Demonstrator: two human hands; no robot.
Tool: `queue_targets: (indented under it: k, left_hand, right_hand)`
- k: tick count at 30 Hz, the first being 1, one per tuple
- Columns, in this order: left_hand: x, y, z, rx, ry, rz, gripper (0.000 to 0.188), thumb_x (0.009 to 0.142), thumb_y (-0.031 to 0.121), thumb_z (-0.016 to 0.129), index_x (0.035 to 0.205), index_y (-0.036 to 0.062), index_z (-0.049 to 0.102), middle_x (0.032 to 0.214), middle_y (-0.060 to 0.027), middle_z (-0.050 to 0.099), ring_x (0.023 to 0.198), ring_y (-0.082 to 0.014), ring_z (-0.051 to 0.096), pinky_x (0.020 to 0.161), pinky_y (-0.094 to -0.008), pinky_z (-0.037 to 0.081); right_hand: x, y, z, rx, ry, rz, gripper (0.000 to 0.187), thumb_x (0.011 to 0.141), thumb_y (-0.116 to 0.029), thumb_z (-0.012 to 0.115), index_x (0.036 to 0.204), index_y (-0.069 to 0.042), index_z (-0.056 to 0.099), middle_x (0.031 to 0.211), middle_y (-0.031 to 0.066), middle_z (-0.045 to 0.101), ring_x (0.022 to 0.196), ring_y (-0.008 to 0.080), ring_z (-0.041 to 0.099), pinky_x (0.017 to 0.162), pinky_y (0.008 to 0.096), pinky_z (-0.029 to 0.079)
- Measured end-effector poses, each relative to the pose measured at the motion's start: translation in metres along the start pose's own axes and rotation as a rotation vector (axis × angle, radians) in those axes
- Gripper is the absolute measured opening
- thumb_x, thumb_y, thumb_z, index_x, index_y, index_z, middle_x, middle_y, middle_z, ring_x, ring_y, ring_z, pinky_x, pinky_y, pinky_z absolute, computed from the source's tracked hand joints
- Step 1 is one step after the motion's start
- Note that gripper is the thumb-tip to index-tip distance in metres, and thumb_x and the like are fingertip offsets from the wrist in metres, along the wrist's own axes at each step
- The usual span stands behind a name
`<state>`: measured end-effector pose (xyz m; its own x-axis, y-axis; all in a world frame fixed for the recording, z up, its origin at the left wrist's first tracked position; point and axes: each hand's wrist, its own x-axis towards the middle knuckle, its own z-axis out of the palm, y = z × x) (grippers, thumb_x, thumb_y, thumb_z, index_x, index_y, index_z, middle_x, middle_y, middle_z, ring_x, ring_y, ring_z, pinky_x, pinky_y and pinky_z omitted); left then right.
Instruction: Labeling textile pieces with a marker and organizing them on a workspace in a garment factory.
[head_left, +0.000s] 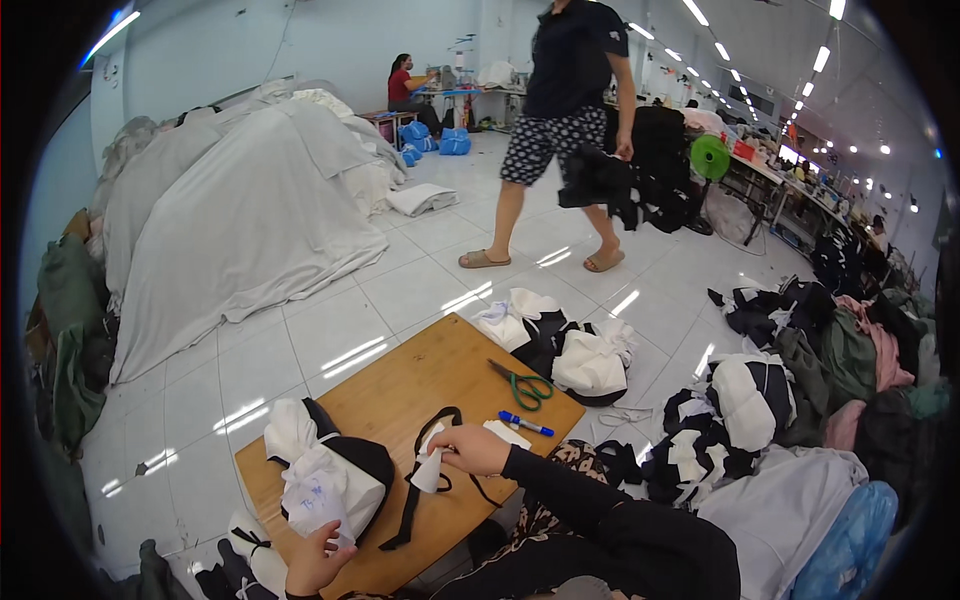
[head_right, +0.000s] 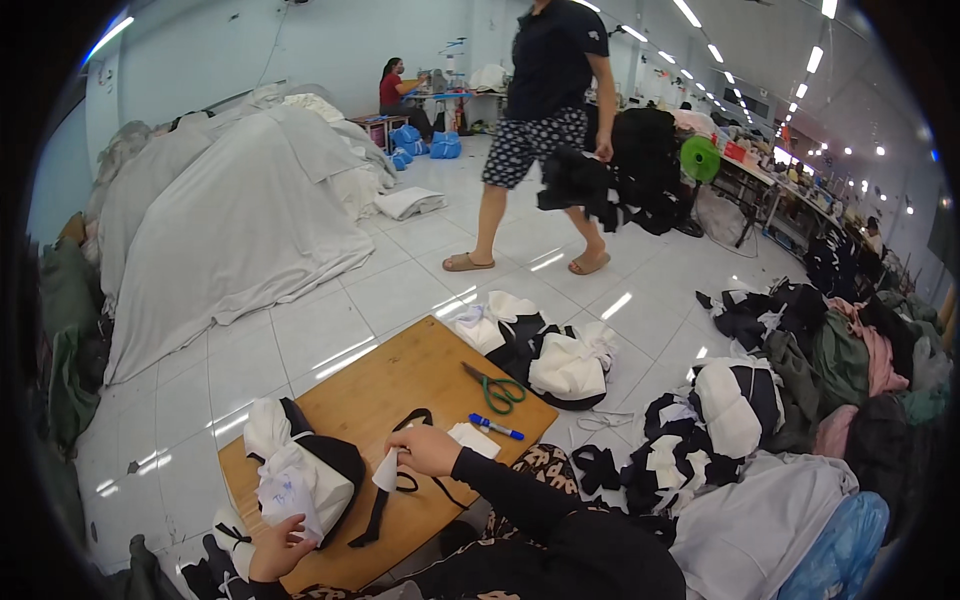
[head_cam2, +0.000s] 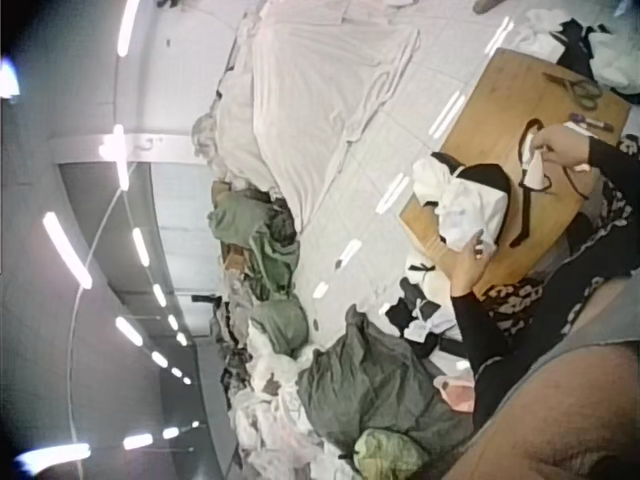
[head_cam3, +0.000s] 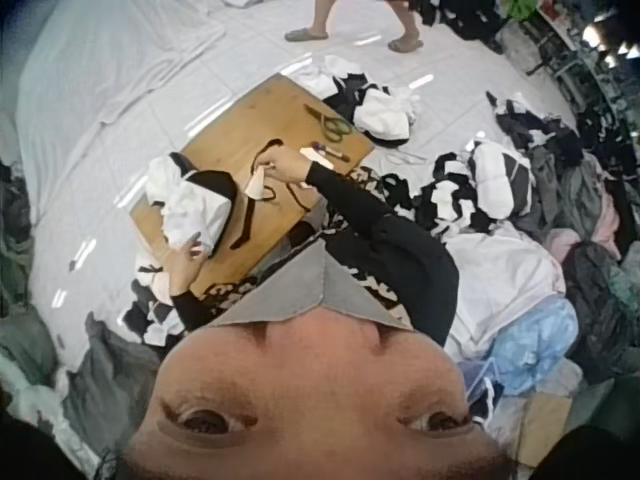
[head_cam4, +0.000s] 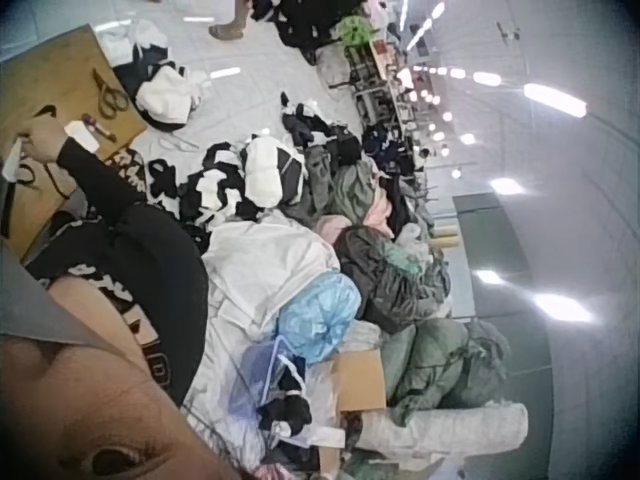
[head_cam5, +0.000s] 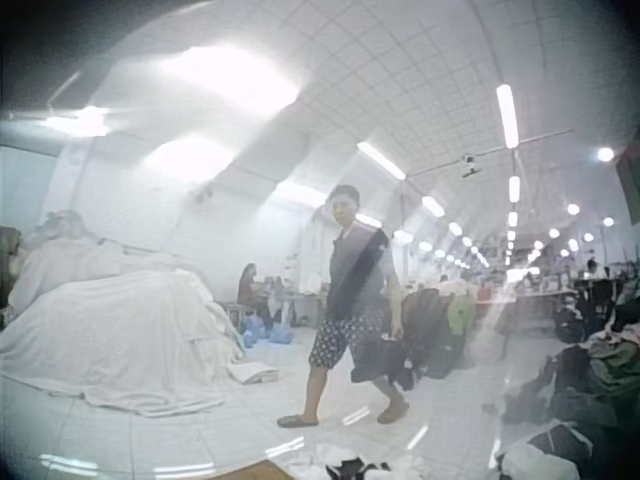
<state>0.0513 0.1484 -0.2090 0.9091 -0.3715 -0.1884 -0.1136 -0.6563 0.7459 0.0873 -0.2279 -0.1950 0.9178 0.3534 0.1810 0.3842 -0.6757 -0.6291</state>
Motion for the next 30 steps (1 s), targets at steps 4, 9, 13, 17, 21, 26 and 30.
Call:
queue_targets:
  k: [4,9,13,17,21,26,30]
  left_hand:
    - [0.0,-0.02,-0.002,0.07,-0.005,-0.052,0.063,0.075,0.03,0.074,0.125,-0.0009,0.051,0.102,-0.0178,0.063,0.078,-0.0223,0.064,0.071,-0.0321,0.051]
    - [-0.002,-0.027,0.0,0.079,0.028,-0.081,0.065,0.075,0.033,0.073,0.126,-0.001,0.051,0.103,-0.0185,0.062,0.079,-0.0239,0.062,0.072,-0.0336,0.051]
    - [-0.002,-0.024,0.003,0.058,0.005,-0.089,0.066,0.075,0.034,0.073,0.127,-0.0003,0.05,0.104,-0.0192,0.062,0.08,-0.0244,0.063,0.073,-0.0343,0.051]
    - [-0.001,-0.016,0.003,0.06,0.002,-0.084,0.065,0.075,0.034,0.073,0.127,0.0002,0.051,0.103,-0.0191,0.062,0.08,-0.025,0.063,0.073,-0.0345,0.051]
    - [0.001,-0.004,0.005,0.111,-0.012,-0.071,0.065,0.075,0.033,0.073,0.126,0.0001,0.051,0.101,-0.0193,0.063,0.08,-0.0257,0.064,0.073,-0.0345,0.051]
    - [-0.011,-0.028,0.007,0.057,0.031,-0.043,0.064,0.076,0.038,0.072,0.124,-0.0003,0.052,0.101,-0.0215,0.064,0.086,-0.0304,0.065,0.076,-0.0379,0.051]
    - [-0.004,-0.044,0.011,0.193,0.08,0.085,0.066,0.079,0.049,0.064,0.124,0.0015,0.052,0.109,-0.0229,0.061,0.102,-0.0367,0.059,0.089,-0.0414,0.046]
  right_hand:
    - [0.008,-0.004,-0.003,0.051,0.037,-0.007,0.017,0.081,-0.01,0.061,0.098,-0.008,0.063,0.087,0.0108,0.064,0.082,0.0287,0.061,0.071,0.035,0.048]
    - [-0.001,-0.009,-0.003,0.042,-0.033,-0.018,0.018,0.082,-0.015,0.059,0.098,-0.009,0.062,0.085,0.0108,0.065,0.082,0.0293,0.062,0.071,0.0376,0.048]
    - [-0.007,-0.01,-0.002,0.04,-0.061,-0.042,0.018,0.082,-0.016,0.06,0.098,-0.009,0.062,0.085,0.0102,0.065,0.081,0.0292,0.062,0.07,0.0375,0.049]
    - [-0.012,-0.013,-0.01,0.05,-0.052,-0.04,0.017,0.082,-0.014,0.06,0.098,-0.009,0.063,0.085,0.0105,0.065,0.081,0.0293,0.062,0.071,0.0376,0.049]
    - [-0.016,-0.01,-0.018,0.019,-0.061,-0.018,0.02,0.082,-0.009,0.059,0.102,-0.008,0.062,0.09,0.011,0.063,0.081,0.0277,0.061,0.071,0.034,0.048]
    - [-0.001,-0.018,-0.004,0.075,-0.06,-0.093,0.019,0.079,-0.012,0.06,0.098,-0.008,0.063,0.088,0.0132,0.064,0.081,0.0314,0.062,0.071,0.0375,0.049]
    - [-0.004,-0.016,0.03,0.004,-0.194,-0.077,0.025,0.077,-0.006,0.061,0.101,-0.006,0.064,0.086,0.015,0.064,0.075,0.0277,0.063,0.067,0.0348,0.05]
